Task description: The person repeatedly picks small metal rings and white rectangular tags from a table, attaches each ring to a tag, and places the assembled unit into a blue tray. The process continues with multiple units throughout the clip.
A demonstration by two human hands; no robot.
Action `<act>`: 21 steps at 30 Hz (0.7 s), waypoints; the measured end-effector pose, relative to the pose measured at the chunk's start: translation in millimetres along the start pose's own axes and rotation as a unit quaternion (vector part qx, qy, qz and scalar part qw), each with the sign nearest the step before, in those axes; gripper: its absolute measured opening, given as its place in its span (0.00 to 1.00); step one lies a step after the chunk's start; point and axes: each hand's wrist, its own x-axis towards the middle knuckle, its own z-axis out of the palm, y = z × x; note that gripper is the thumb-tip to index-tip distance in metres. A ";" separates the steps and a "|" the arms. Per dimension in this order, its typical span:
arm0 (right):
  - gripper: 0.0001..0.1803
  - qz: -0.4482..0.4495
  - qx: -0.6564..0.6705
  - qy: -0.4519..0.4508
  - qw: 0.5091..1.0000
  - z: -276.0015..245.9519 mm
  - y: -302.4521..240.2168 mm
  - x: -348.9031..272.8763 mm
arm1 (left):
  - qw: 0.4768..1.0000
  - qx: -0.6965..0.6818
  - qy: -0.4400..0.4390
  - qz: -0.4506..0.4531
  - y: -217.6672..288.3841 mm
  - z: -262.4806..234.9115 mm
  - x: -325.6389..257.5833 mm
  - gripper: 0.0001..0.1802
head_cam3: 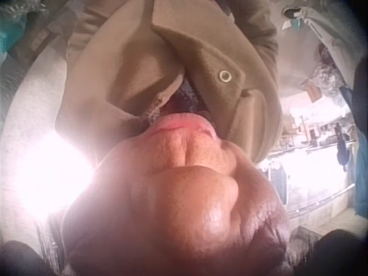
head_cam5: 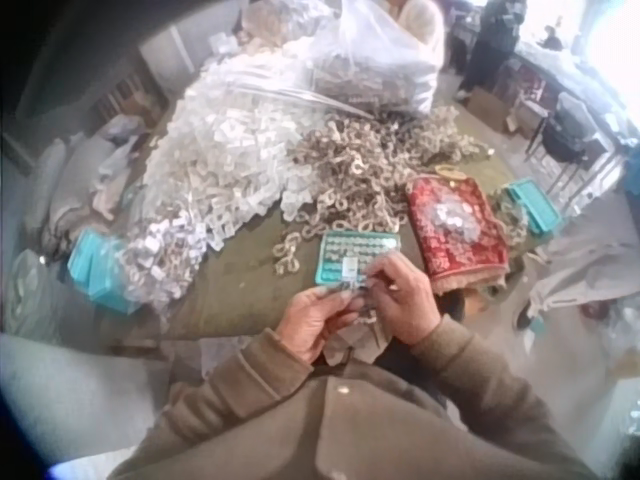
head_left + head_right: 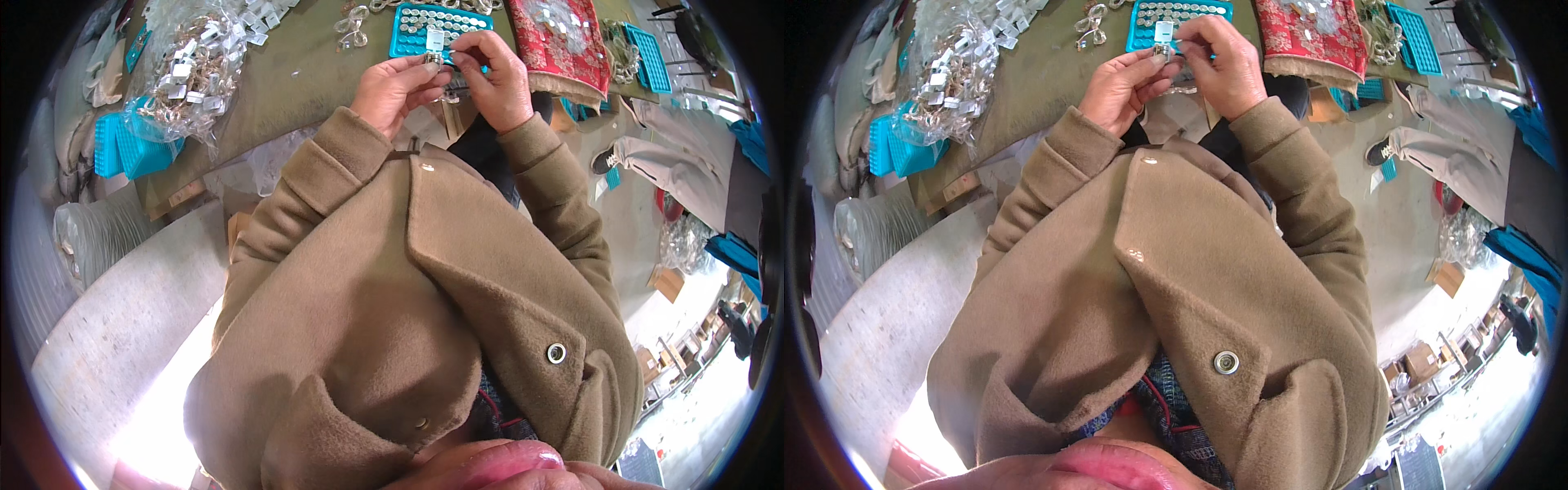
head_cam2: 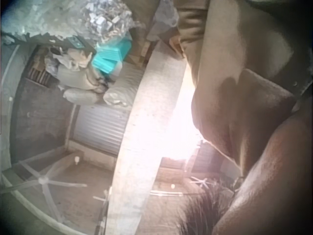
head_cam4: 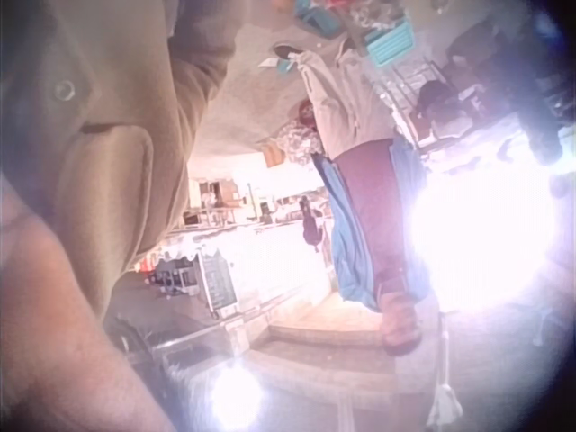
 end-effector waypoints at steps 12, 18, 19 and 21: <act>0.09 -0.171 -0.162 0.037 0.971 14.6 -12.2 0.0 | 0.999 -0.036 0.018 0.029 -2.0 3.0 -9.7 0.13; 0.09 -0.137 -0.125 -0.007 0.983 13.0 -13.9 0.4 | 0.995 -0.001 0.048 0.090 -9.9 3.8 -10.6 0.16; 0.09 -0.099 -0.089 -0.021 0.991 11.6 -13.6 0.1 | 0.994 0.007 0.049 0.096 -10.3 3.2 -10.9 0.17; 0.07 -0.017 -0.007 -0.057 0.998 7.4 -11.2 0.7 | 0.994 0.020 0.041 0.100 -9.8 1.3 -11.2 0.17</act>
